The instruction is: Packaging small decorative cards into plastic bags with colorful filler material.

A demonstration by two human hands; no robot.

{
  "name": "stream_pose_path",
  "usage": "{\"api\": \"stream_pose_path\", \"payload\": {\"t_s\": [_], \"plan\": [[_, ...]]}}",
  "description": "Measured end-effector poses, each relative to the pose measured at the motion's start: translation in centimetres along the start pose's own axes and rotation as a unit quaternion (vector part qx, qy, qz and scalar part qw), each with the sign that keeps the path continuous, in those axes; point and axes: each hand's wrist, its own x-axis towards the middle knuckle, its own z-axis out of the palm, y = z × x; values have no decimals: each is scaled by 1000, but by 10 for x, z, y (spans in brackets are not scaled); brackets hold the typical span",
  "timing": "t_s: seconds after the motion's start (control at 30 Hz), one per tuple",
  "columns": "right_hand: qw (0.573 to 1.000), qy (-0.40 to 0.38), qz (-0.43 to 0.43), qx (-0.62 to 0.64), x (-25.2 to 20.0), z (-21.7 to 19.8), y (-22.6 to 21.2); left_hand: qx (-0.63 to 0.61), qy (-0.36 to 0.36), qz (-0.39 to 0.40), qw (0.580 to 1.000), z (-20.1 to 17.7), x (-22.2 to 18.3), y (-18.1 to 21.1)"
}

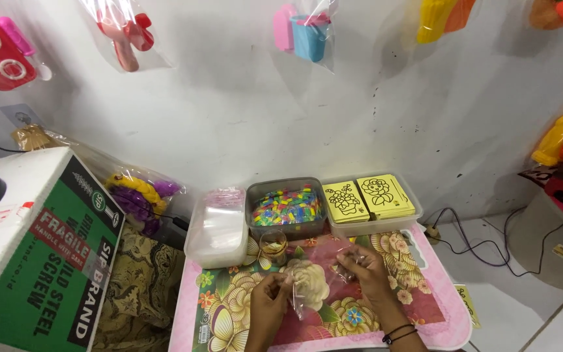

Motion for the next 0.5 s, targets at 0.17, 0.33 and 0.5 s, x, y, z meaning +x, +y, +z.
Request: {"api": "stream_pose_path", "payload": {"t_s": [0.17, 0.33, 0.5], "plan": [[1000, 6, 12, 28, 5, -13, 11, -32, 17, 19, 999, -1, 8, -12], [1000, 14, 0, 26, 5, -13, 12, -202, -75, 11, 976, -3, 14, -10], [999, 3, -32, 14, 7, -12, 12, -96, -77, -96, 988, 4, 6, 38]]}}
